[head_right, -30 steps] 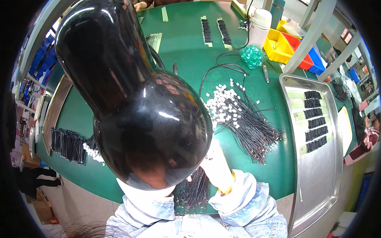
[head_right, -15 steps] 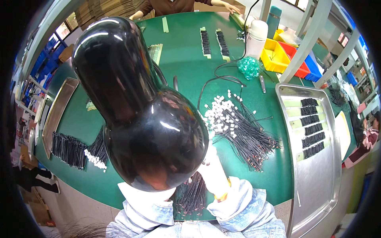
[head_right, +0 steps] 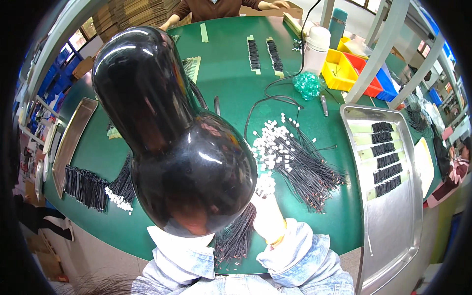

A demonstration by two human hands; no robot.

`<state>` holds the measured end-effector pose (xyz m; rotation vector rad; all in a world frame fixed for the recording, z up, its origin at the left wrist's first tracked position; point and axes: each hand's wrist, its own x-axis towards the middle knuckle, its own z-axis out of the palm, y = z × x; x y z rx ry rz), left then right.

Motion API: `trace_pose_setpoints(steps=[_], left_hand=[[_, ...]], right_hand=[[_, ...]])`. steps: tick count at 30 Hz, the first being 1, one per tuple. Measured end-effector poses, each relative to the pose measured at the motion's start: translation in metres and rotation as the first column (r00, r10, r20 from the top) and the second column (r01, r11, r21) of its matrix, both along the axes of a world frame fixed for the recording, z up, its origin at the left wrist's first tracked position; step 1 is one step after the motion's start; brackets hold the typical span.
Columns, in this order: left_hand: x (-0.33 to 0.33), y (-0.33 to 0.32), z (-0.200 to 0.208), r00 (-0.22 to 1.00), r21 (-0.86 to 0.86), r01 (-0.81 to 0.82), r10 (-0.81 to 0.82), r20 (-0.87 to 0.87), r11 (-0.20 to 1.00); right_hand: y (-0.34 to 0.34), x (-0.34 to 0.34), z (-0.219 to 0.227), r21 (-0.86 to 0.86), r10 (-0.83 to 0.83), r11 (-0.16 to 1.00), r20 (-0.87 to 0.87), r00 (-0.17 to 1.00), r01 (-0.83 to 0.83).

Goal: Bundling and organizing small electronic components and placing them into a metal tray at a workbench.

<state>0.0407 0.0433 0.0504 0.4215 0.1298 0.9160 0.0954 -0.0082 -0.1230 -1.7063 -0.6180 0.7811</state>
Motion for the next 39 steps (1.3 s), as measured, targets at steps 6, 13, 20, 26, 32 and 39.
trace_pose_setpoints(steps=[6,13,20,26,32,39], left_hand=[[-0.008,-0.002,-0.007,0.998,0.020,0.007,-0.006,-0.060,1.000],[-0.003,-0.005,-0.016,0.995,0.040,0.043,-0.039,-0.096,0.998],[-0.002,-0.007,-0.024,0.990,0.058,0.074,-0.066,-0.126,0.996],[-0.004,-0.003,-0.030,0.986,0.093,0.071,-0.056,-0.156,0.993],[-0.002,-0.004,-0.037,0.981,0.111,0.097,-0.075,-0.181,0.989],[-0.004,-0.004,-0.045,0.970,0.132,0.107,-0.074,-0.231,0.985]], right_hand=[[-0.018,0.028,0.025,0.073,0.273,0.961,-0.121,0.954,-0.266],[-0.014,0.032,0.023,0.370,0.398,0.897,-0.436,0.807,-0.243],[-0.017,0.033,0.046,0.328,0.276,0.931,-0.338,0.900,-0.162],[-0.015,0.032,0.049,0.355,0.419,0.892,-0.418,0.806,-0.280],[-0.016,0.032,0.058,0.328,0.243,0.926,-0.144,0.959,-0.186],[-0.018,0.054,0.126,0.424,0.532,0.834,-0.447,0.719,-0.354]])
